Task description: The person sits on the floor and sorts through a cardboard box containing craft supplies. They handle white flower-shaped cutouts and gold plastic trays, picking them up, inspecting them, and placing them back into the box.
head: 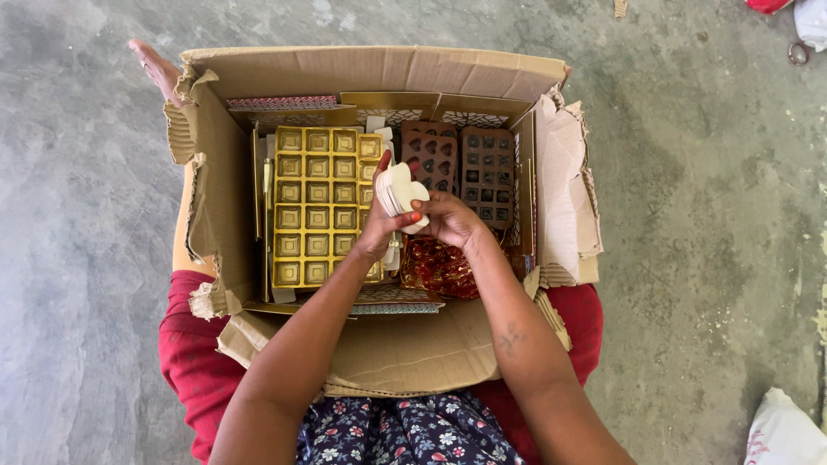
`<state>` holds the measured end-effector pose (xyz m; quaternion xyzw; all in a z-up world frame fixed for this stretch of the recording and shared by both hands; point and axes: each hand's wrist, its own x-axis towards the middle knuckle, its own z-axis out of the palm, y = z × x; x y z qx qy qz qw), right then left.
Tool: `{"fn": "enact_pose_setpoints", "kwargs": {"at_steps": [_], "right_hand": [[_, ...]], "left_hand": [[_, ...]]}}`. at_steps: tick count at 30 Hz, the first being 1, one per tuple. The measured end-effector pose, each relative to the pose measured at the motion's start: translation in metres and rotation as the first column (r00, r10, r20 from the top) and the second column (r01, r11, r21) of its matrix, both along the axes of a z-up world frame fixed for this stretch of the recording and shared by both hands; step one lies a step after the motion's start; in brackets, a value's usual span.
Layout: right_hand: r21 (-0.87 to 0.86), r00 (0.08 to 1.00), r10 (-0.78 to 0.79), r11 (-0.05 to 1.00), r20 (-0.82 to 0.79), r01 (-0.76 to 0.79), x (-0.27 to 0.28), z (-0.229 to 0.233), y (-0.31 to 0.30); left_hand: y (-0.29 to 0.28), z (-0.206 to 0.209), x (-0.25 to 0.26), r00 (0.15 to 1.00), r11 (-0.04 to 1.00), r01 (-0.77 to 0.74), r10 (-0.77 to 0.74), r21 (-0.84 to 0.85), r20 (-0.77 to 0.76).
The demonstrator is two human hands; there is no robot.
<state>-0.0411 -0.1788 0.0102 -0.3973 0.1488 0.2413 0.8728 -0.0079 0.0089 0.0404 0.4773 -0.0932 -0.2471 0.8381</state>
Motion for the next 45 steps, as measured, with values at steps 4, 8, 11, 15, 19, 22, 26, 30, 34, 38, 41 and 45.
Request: {"fn": "enact_pose_setpoints", "kwargs": {"at_steps": [4, 8, 11, 15, 19, 22, 26, 30, 34, 38, 41, 45], "right_hand": [[-0.307, 0.998, 0.001, 0.951, -0.067, -0.022, 0.004, 0.006, 0.012], [-0.746, 0.998, -0.026, 0.663, 0.06, 0.062, 0.007, -0.003, 0.001], [-0.738, 0.938, 0.122, 0.653, 0.326, 0.171, 0.006, 0.01, -0.006], [-0.842, 0.739, 0.491, 0.505, 0.462, 0.191, -0.003, 0.046, 0.013], [-0.988, 0.722, 0.675, 0.115, 0.154, 0.104, 0.003, 0.055, 0.029], [-0.995, 0.727, 0.681, 0.035, 0.091, 0.092, 0.003, 0.055, 0.032], [-0.99, 0.72, 0.68, 0.111, 0.136, 0.082, 0.003, 0.046, 0.027], [-0.979, 0.779, 0.615, 0.206, 0.121, -0.011, 0.002, 0.03, 0.025], [-0.989, 0.823, 0.556, 0.137, 0.118, 0.05, 0.003, 0.015, 0.018], [-0.984, 0.884, 0.466, -0.133, 0.041, 0.115, 0.01, 0.012, 0.003], [-0.951, 0.932, 0.356, -0.306, -0.069, 0.047, 0.011, 0.01, -0.001], [-0.929, 0.94, 0.307, -0.37, -0.148, -0.026, 0.015, 0.004, 0.005]], "left_hand": [[0.004, 0.003, 0.005, 0.992, 0.999, -0.037, 0.033, -0.03, -0.124], [0.007, -0.013, 0.011, 0.973, 0.994, -0.103, 0.095, -0.025, -0.208], [0.008, -0.031, 0.011, 0.964, 0.997, -0.078, 0.081, 0.023, -0.251], [0.012, -0.058, 0.017, 0.868, 0.973, 0.23, -0.21, -0.01, -0.449], [0.014, -0.05, 0.016, 0.85, 0.921, 0.368, -0.276, 0.13, -0.449], [0.018, -0.033, 0.015, 0.868, 0.91, 0.382, -0.294, 0.16, -0.399], [0.017, -0.041, 0.012, 0.835, 0.909, 0.392, -0.287, 0.141, -0.469], [0.017, -0.058, 0.011, 0.823, 0.932, 0.362, -0.305, 0.027, -0.48], [0.013, -0.033, 0.015, 0.856, 0.933, 0.324, -0.219, 0.155, -0.469], [0.012, 0.003, 0.028, 0.965, 0.888, 0.175, -0.068, 0.426, -0.253], [0.011, 0.004, 0.028, 0.972, 0.896, 0.12, -0.018, 0.428, -0.235], [0.001, -0.014, 0.02, 0.933, 0.882, 0.199, -0.037, 0.428, -0.357]]}}
